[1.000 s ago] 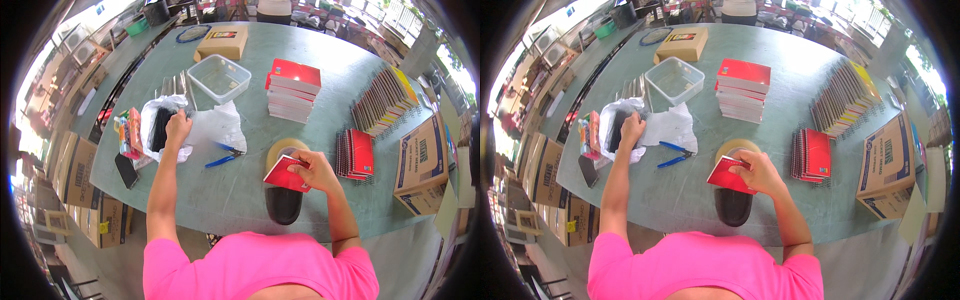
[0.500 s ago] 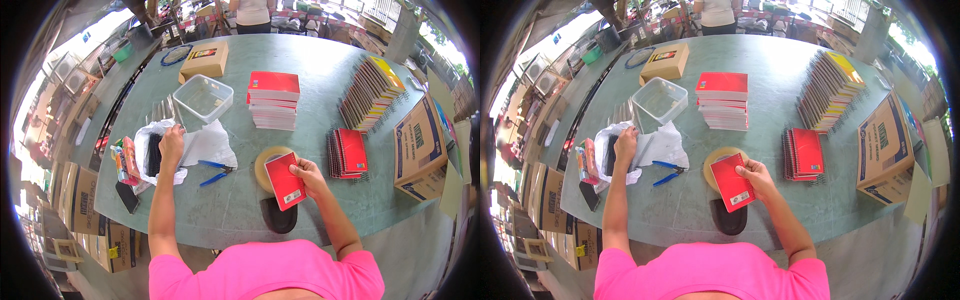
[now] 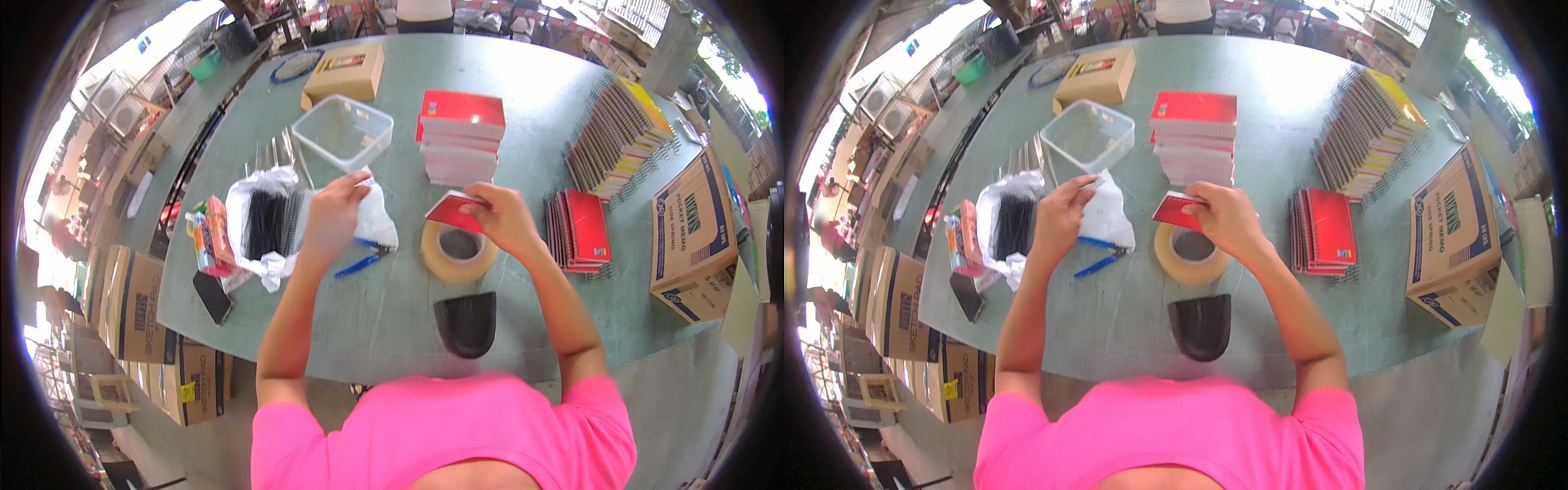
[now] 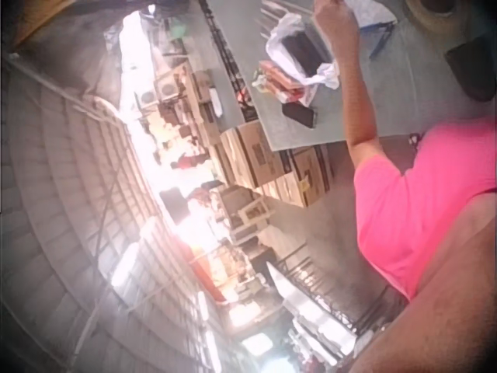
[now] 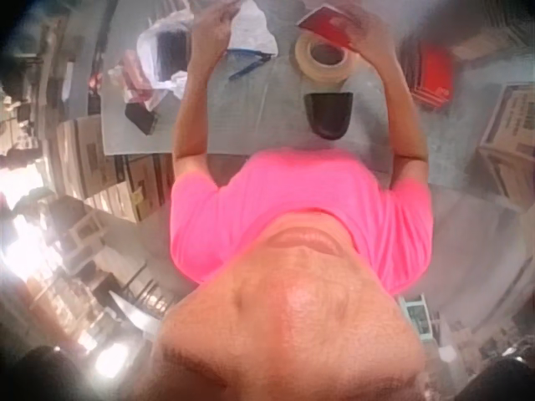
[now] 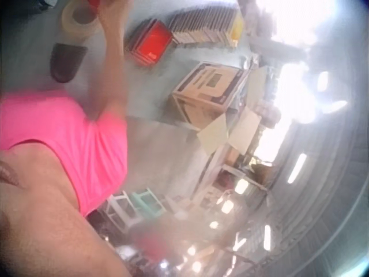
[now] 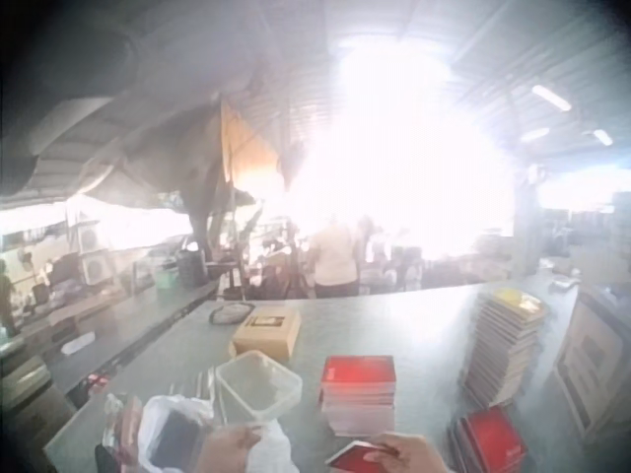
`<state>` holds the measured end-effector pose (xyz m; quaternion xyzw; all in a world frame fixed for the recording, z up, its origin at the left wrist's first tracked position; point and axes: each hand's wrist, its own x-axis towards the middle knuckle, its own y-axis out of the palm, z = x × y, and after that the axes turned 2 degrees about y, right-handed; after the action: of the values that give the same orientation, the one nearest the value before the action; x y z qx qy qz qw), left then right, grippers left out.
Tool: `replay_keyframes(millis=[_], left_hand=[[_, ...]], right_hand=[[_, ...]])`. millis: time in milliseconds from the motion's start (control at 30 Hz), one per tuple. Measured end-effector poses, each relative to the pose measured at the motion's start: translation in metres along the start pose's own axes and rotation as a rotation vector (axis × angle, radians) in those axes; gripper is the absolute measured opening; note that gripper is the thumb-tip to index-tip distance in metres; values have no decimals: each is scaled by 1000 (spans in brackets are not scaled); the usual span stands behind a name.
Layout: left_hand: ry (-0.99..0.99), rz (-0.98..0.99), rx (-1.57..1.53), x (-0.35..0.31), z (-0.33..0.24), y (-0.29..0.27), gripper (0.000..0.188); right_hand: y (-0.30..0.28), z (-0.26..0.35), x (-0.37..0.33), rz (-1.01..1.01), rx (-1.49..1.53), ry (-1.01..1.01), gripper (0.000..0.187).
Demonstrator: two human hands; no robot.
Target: The person inserts spiral wire coils into the pre-punched holes of small notebooks and uses a manual guide to assist the threading process.
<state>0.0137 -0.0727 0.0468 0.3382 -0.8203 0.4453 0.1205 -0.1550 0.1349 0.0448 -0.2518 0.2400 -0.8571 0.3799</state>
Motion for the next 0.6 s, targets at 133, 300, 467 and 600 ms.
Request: replay_keyframes(millis=[133, 300, 467, 600], left_hand=[[-105, 84, -249, -18, -11, 33, 19], [-122, 126, -334, -26, -25, 44, 18], [-22, 31, -253, -30, -22, 65, 18], [24, -47, -86, -31, -21, 72, 17]], right_hand=[[26, -9, 11, 155, -302, -27, 18], [22, -2, 13, 208, -342, -19, 20], [22, 2, 9, 219, -299, 17, 25], [24, -6, 6, 202, -256, -51, 27]])
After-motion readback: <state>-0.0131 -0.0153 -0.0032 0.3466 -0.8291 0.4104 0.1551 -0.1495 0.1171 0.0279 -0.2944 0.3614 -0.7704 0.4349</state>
